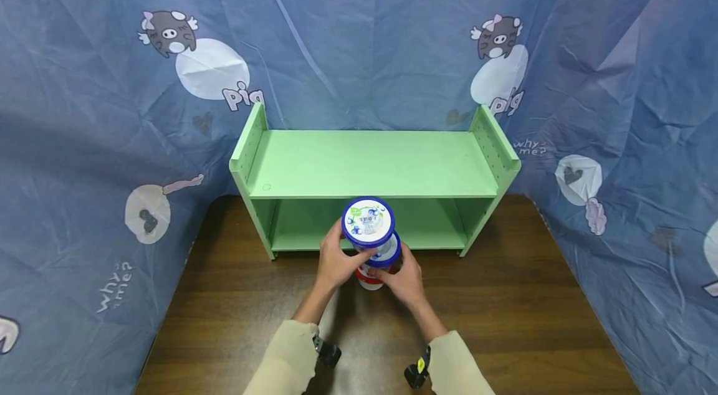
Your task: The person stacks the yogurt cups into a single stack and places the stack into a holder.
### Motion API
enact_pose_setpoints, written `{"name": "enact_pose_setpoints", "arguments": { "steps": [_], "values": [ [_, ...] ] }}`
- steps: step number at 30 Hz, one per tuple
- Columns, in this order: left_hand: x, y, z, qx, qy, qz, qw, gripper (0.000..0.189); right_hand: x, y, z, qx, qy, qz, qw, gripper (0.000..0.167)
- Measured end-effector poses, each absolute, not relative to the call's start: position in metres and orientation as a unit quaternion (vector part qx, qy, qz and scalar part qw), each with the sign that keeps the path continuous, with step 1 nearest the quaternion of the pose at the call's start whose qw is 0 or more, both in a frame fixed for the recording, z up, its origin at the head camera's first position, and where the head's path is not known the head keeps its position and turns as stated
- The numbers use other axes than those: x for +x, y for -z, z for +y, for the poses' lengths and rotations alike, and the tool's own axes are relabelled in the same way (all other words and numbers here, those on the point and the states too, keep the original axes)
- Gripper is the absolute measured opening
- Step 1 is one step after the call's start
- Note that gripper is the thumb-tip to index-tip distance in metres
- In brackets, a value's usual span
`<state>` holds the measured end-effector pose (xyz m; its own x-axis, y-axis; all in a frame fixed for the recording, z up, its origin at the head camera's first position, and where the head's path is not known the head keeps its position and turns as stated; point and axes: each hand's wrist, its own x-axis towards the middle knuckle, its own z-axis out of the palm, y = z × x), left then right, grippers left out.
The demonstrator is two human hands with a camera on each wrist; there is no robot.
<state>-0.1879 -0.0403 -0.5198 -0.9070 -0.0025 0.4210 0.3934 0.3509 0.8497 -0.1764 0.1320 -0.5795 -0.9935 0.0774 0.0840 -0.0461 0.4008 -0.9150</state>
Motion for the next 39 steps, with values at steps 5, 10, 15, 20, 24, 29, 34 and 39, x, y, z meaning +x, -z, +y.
{"name": "enact_pose_setpoints", "arguments": {
  "steps": [5,10,15,20,24,29,34,39],
  "values": [
    [-0.188,0.521,-0.037,-0.124,0.553,-0.807,0.168,0.078,-0.177,0.580,0.132,-0.018,-0.545,-0.837,0.050,0.089],
    [-0.190,0.523,-0.034,-0.117,0.553,-0.810,0.158,0.080,-0.177,0.581,0.132,-0.020,-0.538,-0.841,0.056,0.088],
    [-0.191,0.525,-0.032,-0.113,0.548,-0.814,0.152,0.079,-0.177,0.580,0.132,-0.018,-0.526,-0.848,0.065,0.088],
    [-0.191,0.527,-0.030,-0.121,0.560,-0.806,0.149,0.079,-0.176,0.578,0.132,-0.015,-0.527,-0.847,0.063,0.090],
    [-0.191,0.526,-0.029,-0.125,0.564,-0.803,0.146,0.080,-0.175,0.578,0.132,-0.014,-0.532,-0.845,0.059,0.090],
    [-0.192,0.526,-0.029,-0.117,0.564,-0.806,0.136,0.080,-0.176,0.577,0.132,-0.016,-0.533,-0.845,0.052,0.090],
    [-0.192,0.528,-0.029,-0.109,0.566,-0.808,0.123,0.081,-0.177,0.578,0.132,-0.017,-0.535,-0.843,0.050,0.091],
    [-0.193,0.530,-0.028,-0.107,0.567,-0.809,0.114,0.082,-0.176,0.579,0.133,-0.017,-0.540,-0.840,0.044,0.092]
  ]
}}
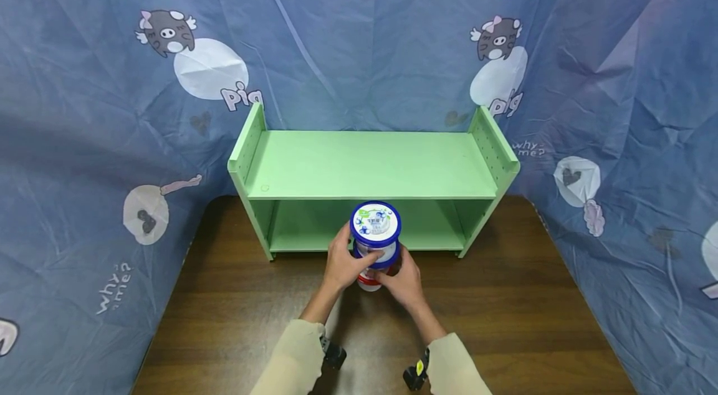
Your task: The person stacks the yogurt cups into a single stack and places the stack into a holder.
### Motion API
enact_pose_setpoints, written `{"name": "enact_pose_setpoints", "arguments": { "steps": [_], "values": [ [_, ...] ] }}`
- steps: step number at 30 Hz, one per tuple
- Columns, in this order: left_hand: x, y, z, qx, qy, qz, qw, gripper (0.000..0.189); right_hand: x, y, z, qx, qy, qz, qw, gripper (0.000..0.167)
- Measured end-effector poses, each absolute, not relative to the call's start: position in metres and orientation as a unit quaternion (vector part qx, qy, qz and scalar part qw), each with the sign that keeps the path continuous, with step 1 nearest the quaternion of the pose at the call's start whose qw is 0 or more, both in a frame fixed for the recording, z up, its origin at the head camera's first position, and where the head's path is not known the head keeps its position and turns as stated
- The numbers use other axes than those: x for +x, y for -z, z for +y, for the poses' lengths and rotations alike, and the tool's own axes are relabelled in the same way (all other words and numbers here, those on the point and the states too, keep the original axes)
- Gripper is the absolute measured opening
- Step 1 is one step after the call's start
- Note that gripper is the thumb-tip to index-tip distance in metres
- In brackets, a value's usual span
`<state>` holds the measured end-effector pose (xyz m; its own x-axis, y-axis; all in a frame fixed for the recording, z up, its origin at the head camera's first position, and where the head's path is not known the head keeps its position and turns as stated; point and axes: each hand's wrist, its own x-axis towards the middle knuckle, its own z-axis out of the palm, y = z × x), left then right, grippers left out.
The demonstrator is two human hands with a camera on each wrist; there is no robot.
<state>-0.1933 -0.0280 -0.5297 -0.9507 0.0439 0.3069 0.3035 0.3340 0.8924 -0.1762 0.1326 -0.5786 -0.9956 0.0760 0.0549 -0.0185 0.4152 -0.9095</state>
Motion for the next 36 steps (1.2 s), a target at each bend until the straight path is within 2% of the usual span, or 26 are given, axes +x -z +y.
{"name": "enact_pose_setpoints", "arguments": {
  "steps": [17,36],
  "values": [
    [-0.191,0.531,-0.033,-0.092,0.547,-0.824,0.114,0.091,-0.174,0.577,0.133,-0.018,-0.552,-0.833,0.037,0.092],
    [-0.188,0.528,-0.051,-0.100,0.546,-0.818,0.152,0.089,-0.171,0.577,0.140,-0.015,-0.576,-0.816,0.055,0.088]
  ]
}}
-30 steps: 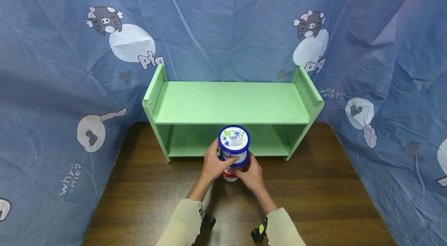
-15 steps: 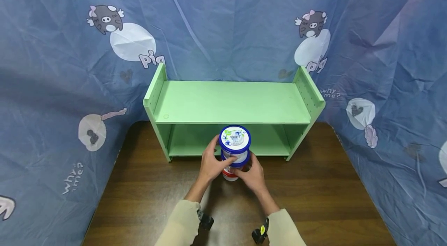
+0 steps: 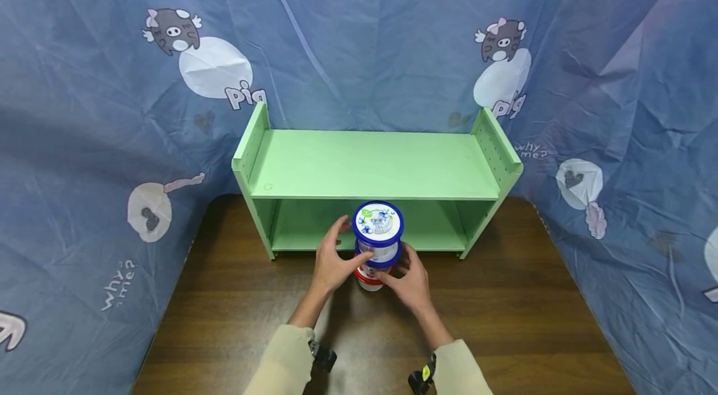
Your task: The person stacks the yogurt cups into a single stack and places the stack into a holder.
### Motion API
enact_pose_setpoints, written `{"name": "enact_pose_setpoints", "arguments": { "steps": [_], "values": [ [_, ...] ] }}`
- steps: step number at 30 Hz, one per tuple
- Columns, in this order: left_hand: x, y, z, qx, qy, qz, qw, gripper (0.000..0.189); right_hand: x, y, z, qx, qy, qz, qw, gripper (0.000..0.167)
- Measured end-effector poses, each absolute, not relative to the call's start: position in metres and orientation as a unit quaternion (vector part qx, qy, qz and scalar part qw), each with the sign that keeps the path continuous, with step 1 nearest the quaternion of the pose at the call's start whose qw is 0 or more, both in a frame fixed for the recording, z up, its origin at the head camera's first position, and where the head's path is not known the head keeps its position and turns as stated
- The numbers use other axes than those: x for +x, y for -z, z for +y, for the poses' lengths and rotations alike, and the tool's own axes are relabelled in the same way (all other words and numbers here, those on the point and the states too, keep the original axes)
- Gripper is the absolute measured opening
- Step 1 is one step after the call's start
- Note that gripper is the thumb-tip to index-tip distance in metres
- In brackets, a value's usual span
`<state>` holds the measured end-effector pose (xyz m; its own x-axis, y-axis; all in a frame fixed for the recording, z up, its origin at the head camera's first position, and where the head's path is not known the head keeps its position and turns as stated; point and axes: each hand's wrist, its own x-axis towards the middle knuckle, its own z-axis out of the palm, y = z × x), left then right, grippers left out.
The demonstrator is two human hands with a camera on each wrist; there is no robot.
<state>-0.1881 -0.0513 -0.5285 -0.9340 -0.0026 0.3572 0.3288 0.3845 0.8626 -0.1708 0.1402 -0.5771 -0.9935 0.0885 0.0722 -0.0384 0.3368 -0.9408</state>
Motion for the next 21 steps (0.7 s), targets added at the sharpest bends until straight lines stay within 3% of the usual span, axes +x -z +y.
{"name": "enact_pose_setpoints", "arguments": {
  "steps": [21],
  "values": [
    [-0.179,0.520,-0.083,-0.093,0.549,-0.809,0.188,0.090,-0.165,0.591,0.150,-0.029,-0.561,-0.826,0.037,0.095]
  ]
}}
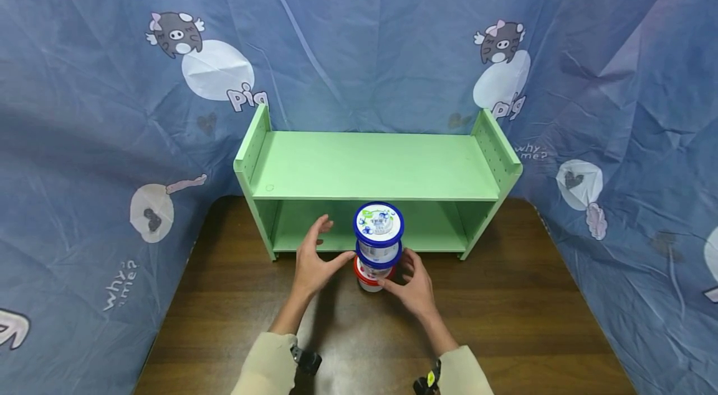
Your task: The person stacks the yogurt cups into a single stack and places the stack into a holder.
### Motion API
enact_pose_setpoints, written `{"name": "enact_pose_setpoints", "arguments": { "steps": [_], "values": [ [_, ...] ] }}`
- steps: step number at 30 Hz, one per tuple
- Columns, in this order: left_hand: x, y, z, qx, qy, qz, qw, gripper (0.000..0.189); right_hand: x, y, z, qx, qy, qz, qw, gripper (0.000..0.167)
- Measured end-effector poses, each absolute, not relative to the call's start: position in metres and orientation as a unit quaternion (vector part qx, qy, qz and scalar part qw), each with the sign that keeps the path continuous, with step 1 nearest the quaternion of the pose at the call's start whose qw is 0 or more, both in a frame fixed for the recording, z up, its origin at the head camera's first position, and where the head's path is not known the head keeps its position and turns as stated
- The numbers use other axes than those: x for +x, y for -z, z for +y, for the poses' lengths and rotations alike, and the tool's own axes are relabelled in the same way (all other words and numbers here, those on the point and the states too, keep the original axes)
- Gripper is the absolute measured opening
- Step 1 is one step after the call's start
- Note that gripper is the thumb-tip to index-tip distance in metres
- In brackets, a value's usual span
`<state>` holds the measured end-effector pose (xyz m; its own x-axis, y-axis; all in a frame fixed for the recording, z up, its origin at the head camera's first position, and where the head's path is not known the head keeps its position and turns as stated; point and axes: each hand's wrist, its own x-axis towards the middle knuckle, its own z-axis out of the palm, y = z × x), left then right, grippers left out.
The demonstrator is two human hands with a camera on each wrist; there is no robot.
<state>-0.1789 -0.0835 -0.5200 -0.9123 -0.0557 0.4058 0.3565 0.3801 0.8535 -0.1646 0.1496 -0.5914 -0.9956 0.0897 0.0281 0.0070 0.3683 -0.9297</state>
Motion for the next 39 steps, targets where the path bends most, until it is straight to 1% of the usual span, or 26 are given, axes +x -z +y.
{"name": "enact_pose_setpoints", "arguments": {
  "steps": [10,20,28,32,39],
  "values": [
    [-0.177,0.515,-0.106,-0.084,0.530,-0.814,0.220,0.089,-0.160,0.599,0.154,-0.039,-0.558,-0.829,0.008,0.099],
    [-0.177,0.505,-0.131,-0.080,0.525,-0.803,0.270,0.086,-0.160,0.611,0.151,-0.045,-0.547,-0.836,-0.001,0.094],
    [-0.179,0.495,-0.146,-0.085,0.535,-0.780,0.314,0.088,-0.160,0.619,0.150,-0.045,-0.547,-0.836,-0.001,0.097],
    [-0.180,0.491,-0.153,-0.079,0.529,-0.779,0.326,0.087,-0.159,0.622,0.149,-0.046,-0.545,-0.837,-0.004,0.099],
    [-0.182,0.482,-0.164,-0.079,0.517,-0.779,0.347,0.084,-0.159,0.627,0.147,-0.035,-0.538,-0.842,0.011,0.097]
  ]
}}
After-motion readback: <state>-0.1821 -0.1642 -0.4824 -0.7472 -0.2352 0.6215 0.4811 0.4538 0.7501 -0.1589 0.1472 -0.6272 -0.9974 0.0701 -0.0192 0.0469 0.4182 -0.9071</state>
